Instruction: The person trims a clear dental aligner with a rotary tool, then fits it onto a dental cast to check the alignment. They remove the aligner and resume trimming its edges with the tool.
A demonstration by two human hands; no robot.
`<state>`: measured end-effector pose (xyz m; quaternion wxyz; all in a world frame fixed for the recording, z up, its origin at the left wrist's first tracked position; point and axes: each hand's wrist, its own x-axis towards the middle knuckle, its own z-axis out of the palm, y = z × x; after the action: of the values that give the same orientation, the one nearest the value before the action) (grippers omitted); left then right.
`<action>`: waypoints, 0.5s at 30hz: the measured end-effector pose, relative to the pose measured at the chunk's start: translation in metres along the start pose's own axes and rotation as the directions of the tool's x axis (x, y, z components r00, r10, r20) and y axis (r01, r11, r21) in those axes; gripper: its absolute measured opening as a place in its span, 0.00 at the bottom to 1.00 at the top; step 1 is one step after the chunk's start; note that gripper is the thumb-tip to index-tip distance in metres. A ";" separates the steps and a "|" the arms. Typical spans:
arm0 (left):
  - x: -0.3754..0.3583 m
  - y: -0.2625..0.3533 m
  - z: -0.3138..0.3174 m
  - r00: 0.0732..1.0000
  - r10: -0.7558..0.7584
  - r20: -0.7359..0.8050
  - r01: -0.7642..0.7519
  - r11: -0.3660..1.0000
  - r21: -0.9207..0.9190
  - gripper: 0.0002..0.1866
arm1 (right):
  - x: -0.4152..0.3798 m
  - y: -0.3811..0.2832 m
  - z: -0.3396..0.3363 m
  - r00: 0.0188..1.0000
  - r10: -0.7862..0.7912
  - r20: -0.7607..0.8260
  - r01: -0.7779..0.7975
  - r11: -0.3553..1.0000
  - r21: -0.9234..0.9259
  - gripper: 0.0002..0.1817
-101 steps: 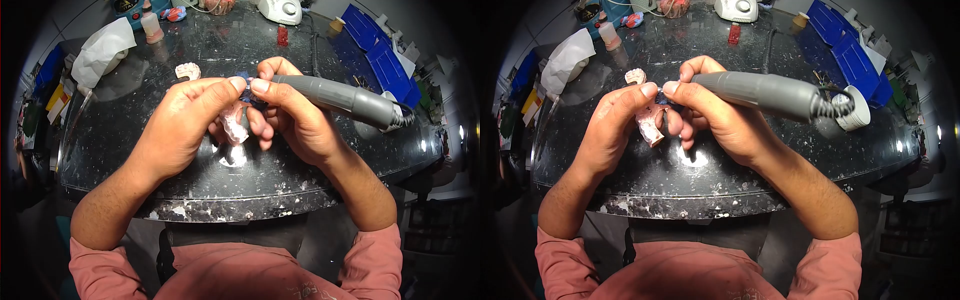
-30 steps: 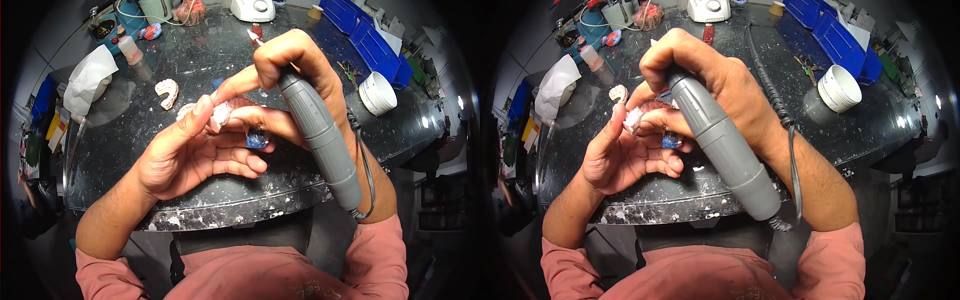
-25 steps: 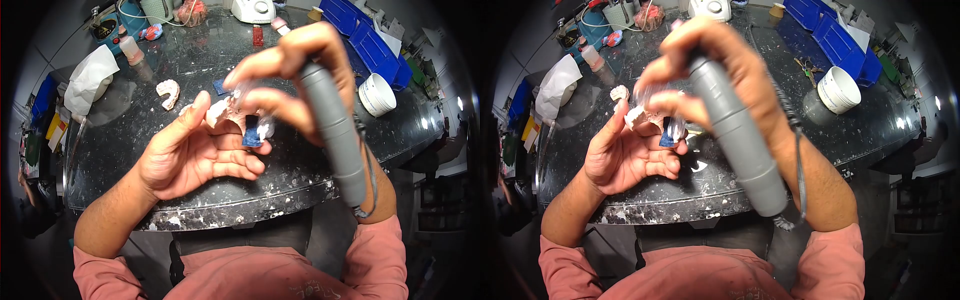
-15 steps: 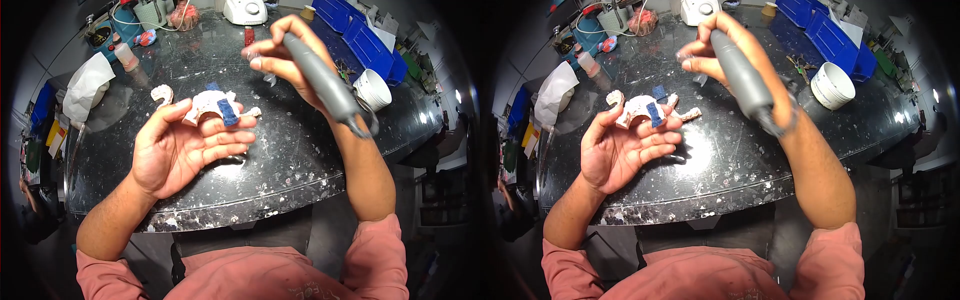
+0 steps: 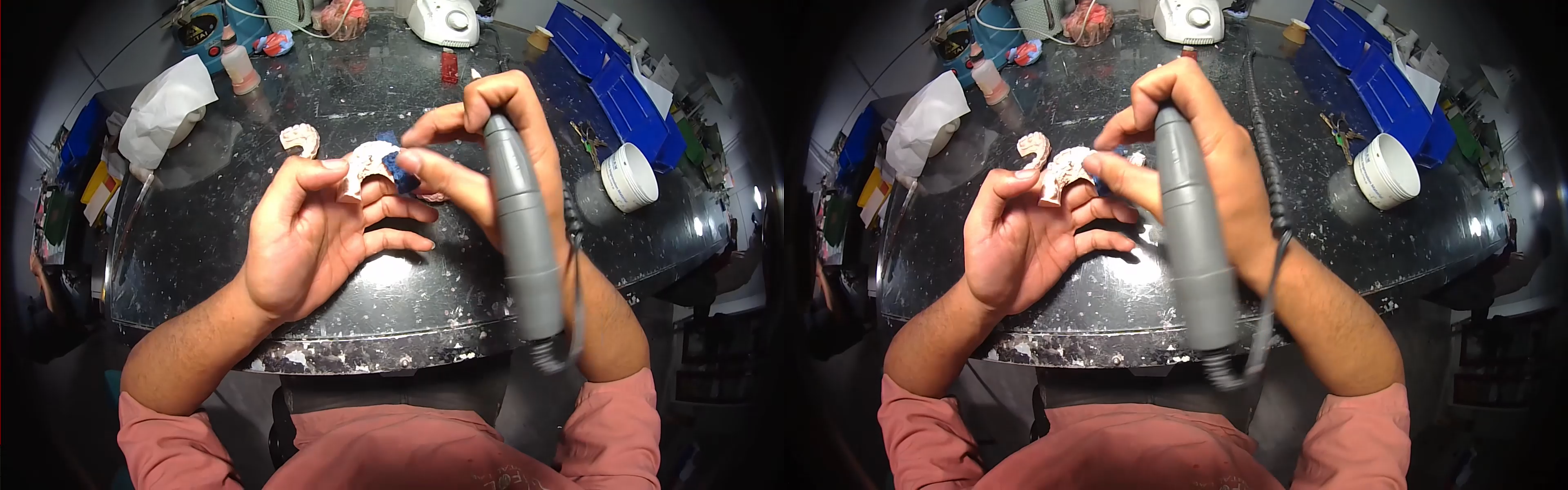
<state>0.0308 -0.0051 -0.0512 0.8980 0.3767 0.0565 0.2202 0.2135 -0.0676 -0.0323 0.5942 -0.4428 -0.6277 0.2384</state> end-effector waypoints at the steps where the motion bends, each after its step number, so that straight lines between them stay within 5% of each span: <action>1: 0.000 -0.001 0.001 1.000 0.020 -0.004 -0.020 1.000 -0.005 0.28 | -0.001 0.002 0.002 0.999 -0.038 -0.014 0.036 0.987 -0.155 0.26; 15: 0.000 -0.001 0.006 0.999 0.006 -0.044 -0.003 0.998 0.056 0.29 | -0.006 0.007 0.007 0.999 -0.021 -0.025 0.016 0.983 -0.182 0.19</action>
<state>0.0324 -0.0096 -0.0479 0.8853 0.3966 0.0816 0.2288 0.2085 -0.0671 -0.0424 0.5617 -0.4926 -0.6430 0.1685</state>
